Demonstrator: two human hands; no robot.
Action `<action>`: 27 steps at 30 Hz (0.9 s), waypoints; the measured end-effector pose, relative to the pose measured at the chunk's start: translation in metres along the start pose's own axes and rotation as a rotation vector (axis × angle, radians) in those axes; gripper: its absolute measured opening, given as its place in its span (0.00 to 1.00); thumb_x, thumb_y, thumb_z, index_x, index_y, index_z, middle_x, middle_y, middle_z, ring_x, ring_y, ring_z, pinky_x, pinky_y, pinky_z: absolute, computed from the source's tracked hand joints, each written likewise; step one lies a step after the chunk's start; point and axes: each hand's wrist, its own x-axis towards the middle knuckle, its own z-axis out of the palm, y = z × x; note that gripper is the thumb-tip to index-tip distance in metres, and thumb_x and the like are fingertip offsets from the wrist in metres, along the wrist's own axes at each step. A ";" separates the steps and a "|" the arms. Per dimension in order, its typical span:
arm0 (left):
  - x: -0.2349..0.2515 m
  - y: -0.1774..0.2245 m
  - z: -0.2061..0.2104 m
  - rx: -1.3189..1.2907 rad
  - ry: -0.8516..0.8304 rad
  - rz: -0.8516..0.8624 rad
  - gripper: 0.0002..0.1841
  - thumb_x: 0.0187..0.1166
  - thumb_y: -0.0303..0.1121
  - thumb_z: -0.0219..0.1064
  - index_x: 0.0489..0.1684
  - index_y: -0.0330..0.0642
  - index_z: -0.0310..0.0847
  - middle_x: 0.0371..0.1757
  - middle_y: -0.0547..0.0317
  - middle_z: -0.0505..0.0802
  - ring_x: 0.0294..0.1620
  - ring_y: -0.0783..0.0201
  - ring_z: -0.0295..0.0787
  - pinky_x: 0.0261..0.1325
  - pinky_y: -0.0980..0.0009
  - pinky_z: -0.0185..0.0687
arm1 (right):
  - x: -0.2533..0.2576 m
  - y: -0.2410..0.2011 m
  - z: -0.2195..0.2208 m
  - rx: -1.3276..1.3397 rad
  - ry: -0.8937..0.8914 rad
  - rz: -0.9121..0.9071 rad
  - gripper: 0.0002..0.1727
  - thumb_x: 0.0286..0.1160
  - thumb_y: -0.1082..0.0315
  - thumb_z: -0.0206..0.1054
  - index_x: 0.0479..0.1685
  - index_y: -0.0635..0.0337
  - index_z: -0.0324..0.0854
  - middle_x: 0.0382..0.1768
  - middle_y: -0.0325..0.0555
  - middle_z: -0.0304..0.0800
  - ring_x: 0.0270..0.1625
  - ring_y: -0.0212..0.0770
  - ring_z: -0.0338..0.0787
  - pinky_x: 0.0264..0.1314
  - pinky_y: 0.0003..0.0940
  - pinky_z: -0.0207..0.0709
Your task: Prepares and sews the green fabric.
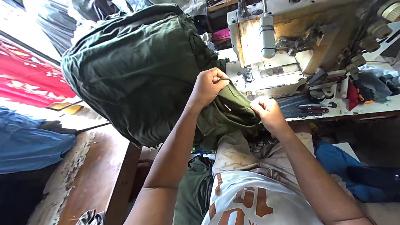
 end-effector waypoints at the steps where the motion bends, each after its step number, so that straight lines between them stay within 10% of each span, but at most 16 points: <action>1: 0.003 0.000 0.000 0.039 -0.006 0.008 0.04 0.78 0.31 0.74 0.44 0.44 0.89 0.35 0.64 0.95 0.33 0.72 0.90 0.40 0.71 0.88 | -0.001 0.001 0.000 0.005 0.007 0.002 0.11 0.87 0.64 0.63 0.35 0.56 0.85 0.30 0.41 0.87 0.30 0.36 0.85 0.31 0.34 0.79; 10: 0.053 -0.020 0.021 0.231 -0.070 0.100 0.07 0.71 0.39 0.79 0.40 0.50 0.92 0.32 0.68 0.93 0.31 0.74 0.87 0.40 0.67 0.84 | 0.006 0.014 -0.003 0.017 0.089 -0.023 0.03 0.79 0.70 0.68 0.43 0.56 0.86 0.18 0.39 0.77 0.17 0.35 0.75 0.18 0.31 0.70; 16: 0.077 -0.037 0.038 0.279 -0.171 0.090 0.08 0.69 0.38 0.78 0.38 0.45 0.93 0.35 0.60 0.94 0.36 0.66 0.89 0.46 0.59 0.85 | 0.017 0.021 -0.003 0.040 0.121 -0.028 0.19 0.74 0.76 0.69 0.63 0.52 0.82 0.20 0.39 0.81 0.16 0.35 0.77 0.18 0.31 0.74; 27: 0.107 -0.023 0.046 0.229 -0.159 -0.160 0.14 0.58 0.40 0.84 0.34 0.44 0.90 0.34 0.61 0.94 0.36 0.68 0.91 0.44 0.59 0.87 | 0.037 0.023 -0.002 0.093 0.205 -0.073 0.14 0.73 0.80 0.66 0.53 0.59 0.91 0.23 0.37 0.85 0.19 0.28 0.76 0.20 0.24 0.73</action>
